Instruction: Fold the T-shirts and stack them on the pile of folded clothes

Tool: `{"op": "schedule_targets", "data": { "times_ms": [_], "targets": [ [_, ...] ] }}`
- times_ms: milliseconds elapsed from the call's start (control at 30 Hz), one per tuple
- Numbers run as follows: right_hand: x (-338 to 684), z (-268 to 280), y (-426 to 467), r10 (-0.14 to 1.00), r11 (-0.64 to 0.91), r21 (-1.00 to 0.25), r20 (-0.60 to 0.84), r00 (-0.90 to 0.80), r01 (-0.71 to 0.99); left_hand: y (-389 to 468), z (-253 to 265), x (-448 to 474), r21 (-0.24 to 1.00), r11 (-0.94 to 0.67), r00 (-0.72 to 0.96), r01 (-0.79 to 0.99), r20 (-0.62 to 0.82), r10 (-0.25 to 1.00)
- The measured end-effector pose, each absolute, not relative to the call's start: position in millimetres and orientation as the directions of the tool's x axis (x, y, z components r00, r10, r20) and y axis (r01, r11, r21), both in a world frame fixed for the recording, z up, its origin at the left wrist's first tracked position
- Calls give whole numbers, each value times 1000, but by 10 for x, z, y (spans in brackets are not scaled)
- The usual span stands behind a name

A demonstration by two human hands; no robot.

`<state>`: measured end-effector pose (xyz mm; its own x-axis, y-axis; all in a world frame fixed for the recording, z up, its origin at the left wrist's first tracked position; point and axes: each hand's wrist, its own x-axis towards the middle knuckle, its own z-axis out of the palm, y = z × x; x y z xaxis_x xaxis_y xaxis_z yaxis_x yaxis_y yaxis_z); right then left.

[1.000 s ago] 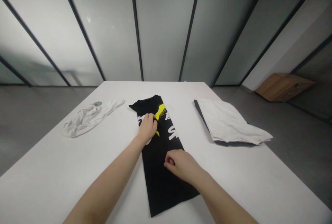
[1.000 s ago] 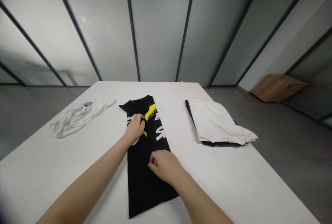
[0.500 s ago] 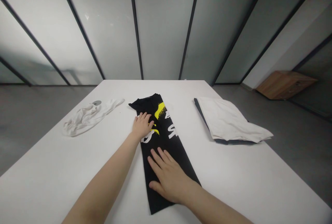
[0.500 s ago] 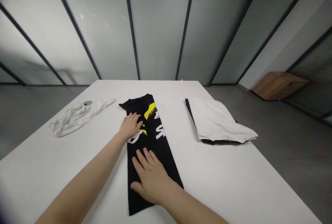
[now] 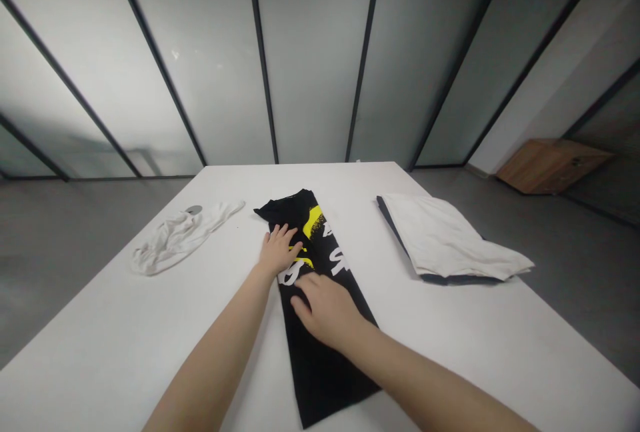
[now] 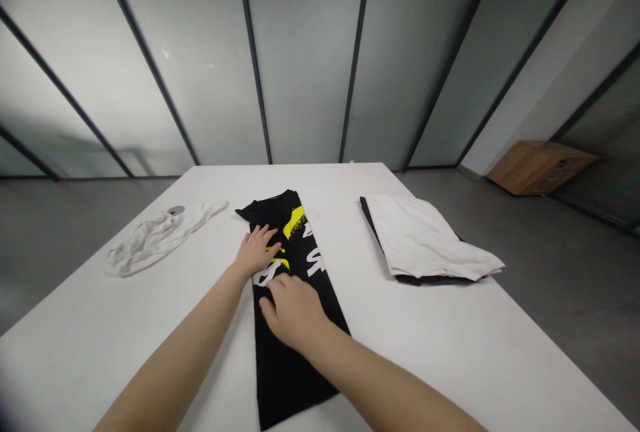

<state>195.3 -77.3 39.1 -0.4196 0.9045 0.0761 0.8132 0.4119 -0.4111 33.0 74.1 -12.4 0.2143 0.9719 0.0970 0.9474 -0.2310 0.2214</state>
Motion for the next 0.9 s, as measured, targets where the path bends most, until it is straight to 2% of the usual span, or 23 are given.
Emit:
{"op": "schedule_targets", "data": {
  "times_ms": [67, 100, 233, 367, 533, 733, 900],
  "targets": [
    [1889, 324, -489, 895, 446, -376, 204, -397, 812, 753, -121, 308, 223, -243, 227, 944, 98, 969],
    [1867, 261, -375, 889, 455, -352, 220, -401, 818, 763, -122, 290, 220, -255, 238, 941, 102, 966],
    [1832, -28, -222, 852, 520, -285, 107, -512, 805, 826, -137, 187, 211, -295, 274, 932, 124, 954],
    [1859, -125, -407, 837, 541, -263, 76, -542, 799, 878, -141, 117, 194, -307, 287, 932, 125, 950],
    [1943, -35, -715, 809, 572, -278, 36, -587, 772, 888, -146, 126, 185, -292, 272, 938, 126, 954],
    [2082, 99, -1097, 623, 713, -377, -47, -781, 592, 895, -187, 128, 199, -300, 273, 933, 154, 950],
    [2150, 255, -1290, 538, 746, -436, -51, -842, 503, 894, -195, 124, 208, -302, 274, 930, 154, 949]
  ]
}}
